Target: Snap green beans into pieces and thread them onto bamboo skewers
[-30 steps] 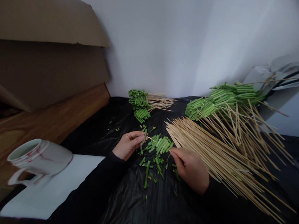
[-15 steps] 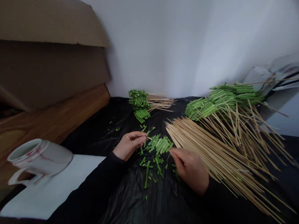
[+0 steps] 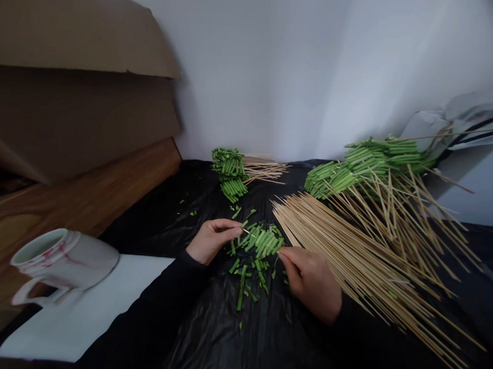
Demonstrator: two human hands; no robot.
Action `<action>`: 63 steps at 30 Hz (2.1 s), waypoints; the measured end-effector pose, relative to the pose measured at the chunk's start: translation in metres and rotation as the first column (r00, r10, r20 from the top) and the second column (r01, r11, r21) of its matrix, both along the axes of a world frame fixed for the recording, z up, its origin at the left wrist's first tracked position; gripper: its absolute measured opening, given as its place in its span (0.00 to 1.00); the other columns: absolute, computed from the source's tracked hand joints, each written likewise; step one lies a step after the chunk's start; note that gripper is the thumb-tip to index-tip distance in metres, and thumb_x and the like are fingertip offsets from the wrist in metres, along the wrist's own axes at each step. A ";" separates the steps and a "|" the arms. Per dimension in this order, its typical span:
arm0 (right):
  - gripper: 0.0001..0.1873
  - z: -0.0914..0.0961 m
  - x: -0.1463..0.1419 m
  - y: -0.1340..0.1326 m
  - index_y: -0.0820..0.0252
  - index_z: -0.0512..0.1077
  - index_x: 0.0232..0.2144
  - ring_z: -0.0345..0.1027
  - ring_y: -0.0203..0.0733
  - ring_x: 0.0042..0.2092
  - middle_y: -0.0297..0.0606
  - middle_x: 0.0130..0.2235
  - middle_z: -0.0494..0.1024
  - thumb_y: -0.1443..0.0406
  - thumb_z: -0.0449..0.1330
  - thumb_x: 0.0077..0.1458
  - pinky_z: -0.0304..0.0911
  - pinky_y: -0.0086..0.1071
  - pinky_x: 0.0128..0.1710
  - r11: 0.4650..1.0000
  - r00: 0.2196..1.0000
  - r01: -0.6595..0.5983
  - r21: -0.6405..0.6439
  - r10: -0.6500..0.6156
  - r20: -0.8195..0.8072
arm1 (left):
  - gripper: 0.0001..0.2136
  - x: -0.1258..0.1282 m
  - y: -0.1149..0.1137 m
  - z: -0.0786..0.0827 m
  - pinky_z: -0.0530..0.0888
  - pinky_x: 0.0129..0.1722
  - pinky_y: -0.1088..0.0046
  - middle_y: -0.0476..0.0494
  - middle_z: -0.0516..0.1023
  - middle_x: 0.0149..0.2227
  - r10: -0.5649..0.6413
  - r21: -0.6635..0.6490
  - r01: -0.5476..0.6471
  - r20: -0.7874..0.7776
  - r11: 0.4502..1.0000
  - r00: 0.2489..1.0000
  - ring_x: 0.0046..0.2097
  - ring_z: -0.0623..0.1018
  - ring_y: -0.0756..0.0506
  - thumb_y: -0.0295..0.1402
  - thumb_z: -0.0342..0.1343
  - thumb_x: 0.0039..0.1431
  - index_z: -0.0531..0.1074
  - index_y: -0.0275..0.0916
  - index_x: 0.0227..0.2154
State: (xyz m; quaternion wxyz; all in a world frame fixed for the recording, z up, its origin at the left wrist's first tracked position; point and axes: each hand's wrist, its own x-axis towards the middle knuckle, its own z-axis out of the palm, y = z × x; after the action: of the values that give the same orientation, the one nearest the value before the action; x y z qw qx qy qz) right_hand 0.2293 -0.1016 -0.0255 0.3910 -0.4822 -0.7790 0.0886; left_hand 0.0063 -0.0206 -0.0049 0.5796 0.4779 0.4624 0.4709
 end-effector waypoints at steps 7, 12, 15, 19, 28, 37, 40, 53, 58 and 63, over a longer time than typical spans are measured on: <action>0.13 0.000 -0.002 0.001 0.60 0.72 0.30 0.71 0.40 0.33 0.37 0.30 0.78 0.69 0.49 0.62 0.58 0.31 0.33 1.000 1.000 0.006 0.003 -0.006 -0.029 | 0.13 0.002 -0.003 0.003 0.69 0.30 0.79 0.48 0.79 0.25 -0.010 -0.061 0.014 0.065 0.998 0.998 0.27 0.74 0.53 0.34 0.73 0.33 0.80 0.36 0.25; 0.13 -0.001 -0.004 -0.001 0.60 0.73 0.31 0.71 0.39 0.33 0.38 0.32 0.78 0.69 0.50 0.62 0.58 0.30 0.34 1.000 0.998 -0.009 -0.002 0.009 -0.060 | 0.16 0.006 -0.005 0.004 0.71 0.30 0.79 0.45 0.80 0.25 0.010 -0.171 0.023 0.187 0.985 0.982 0.28 0.76 0.52 0.34 0.75 0.29 0.79 0.34 0.25; 0.13 -0.002 -0.005 -0.002 0.61 0.73 0.31 0.71 0.39 0.32 0.38 0.31 0.78 0.69 0.50 0.62 0.57 0.30 0.33 1.000 0.998 -0.003 -0.008 0.003 -0.063 | 0.17 0.009 -0.006 0.003 0.71 0.30 0.79 0.45 0.80 0.25 0.017 -0.167 0.017 0.202 0.986 0.979 0.28 0.76 0.52 0.34 0.75 0.29 0.79 0.33 0.25; 0.13 -0.003 -0.005 -0.001 0.61 0.73 0.31 0.70 0.38 0.31 0.38 0.30 0.78 0.69 0.50 0.62 0.57 0.30 0.32 1.000 0.997 -0.004 -0.007 0.004 -0.083 | 0.16 0.013 -0.009 0.002 0.72 0.31 0.78 0.45 0.79 0.24 0.010 -0.155 0.025 0.224 0.988 0.975 0.28 0.76 0.52 0.34 0.75 0.31 0.79 0.32 0.25; 0.14 -0.003 -0.005 0.000 0.61 0.73 0.29 0.69 0.38 0.30 0.37 0.28 0.76 0.69 0.50 0.62 0.56 0.30 0.31 1.000 0.995 -0.006 -0.024 0.004 -0.103 | 0.17 0.014 -0.010 -0.001 0.77 0.35 0.73 0.47 0.79 0.27 0.014 -0.209 0.033 0.221 0.977 0.975 0.30 0.77 0.51 0.34 0.74 0.31 0.78 0.33 0.27; 0.13 -0.004 -0.008 0.000 0.61 0.74 0.30 0.70 0.38 0.31 0.38 0.30 0.77 0.69 0.50 0.62 0.57 0.30 0.32 1.000 0.995 0.001 -0.029 -0.004 -0.101 | 0.17 0.018 -0.013 -0.003 0.79 0.35 0.70 0.49 0.76 0.23 0.001 -0.208 0.038 0.188 0.977 0.982 0.27 0.76 0.52 0.35 0.75 0.30 0.78 0.32 0.25; 0.13 -0.002 -0.008 0.001 0.61 0.74 0.30 0.71 0.39 0.31 0.38 0.29 0.78 0.69 0.50 0.62 0.57 0.30 0.32 1.000 0.995 0.004 -0.025 -0.006 -0.095 | 0.18 0.019 -0.013 -0.005 0.79 0.35 0.70 0.49 0.76 0.24 -0.004 -0.196 0.040 0.178 0.980 0.984 0.27 0.76 0.52 0.35 0.75 0.30 0.78 0.32 0.25; 0.11 0.001 0.009 0.009 0.60 0.74 0.32 0.73 0.40 0.33 0.38 0.32 0.80 0.67 0.52 0.61 0.62 0.30 0.34 0.994 0.990 0.086 0.063 -0.078 -0.116 | 0.20 -0.036 0.019 0.015 0.73 0.41 0.67 0.38 0.82 0.35 0.083 0.155 -0.028 -0.357 0.987 0.930 0.38 0.79 0.42 0.47 0.65 0.43 0.80 0.34 0.34; 0.11 0.002 0.010 0.008 0.60 0.74 0.32 0.73 0.39 0.32 0.38 0.31 0.79 0.67 0.52 0.61 0.63 0.31 0.33 0.993 0.991 0.082 0.083 -0.072 -0.113 | 0.14 -0.055 0.028 0.009 0.70 0.37 0.69 0.43 0.82 0.30 0.116 0.236 0.122 -0.788 0.964 0.604 0.35 0.77 0.42 0.43 0.61 0.45 0.80 0.37 0.28; 0.12 0.002 0.011 0.009 0.59 0.74 0.32 0.74 0.40 0.34 0.39 0.34 0.80 0.67 0.52 0.61 0.64 0.31 0.34 0.993 0.992 0.094 0.077 -0.086 -0.096 | 0.16 -0.059 0.025 0.011 0.62 0.25 0.74 0.49 0.75 0.20 0.039 0.130 0.163 -0.882 0.978 0.469 0.25 0.70 0.48 0.48 0.63 0.42 0.76 0.38 0.20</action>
State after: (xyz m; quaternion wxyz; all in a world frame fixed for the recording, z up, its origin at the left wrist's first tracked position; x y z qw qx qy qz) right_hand 0.2400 -0.0928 -0.0240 0.4494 -0.4960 -0.7404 0.0613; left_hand -0.0525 0.0046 0.0064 0.2260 0.7229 0.6279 0.1794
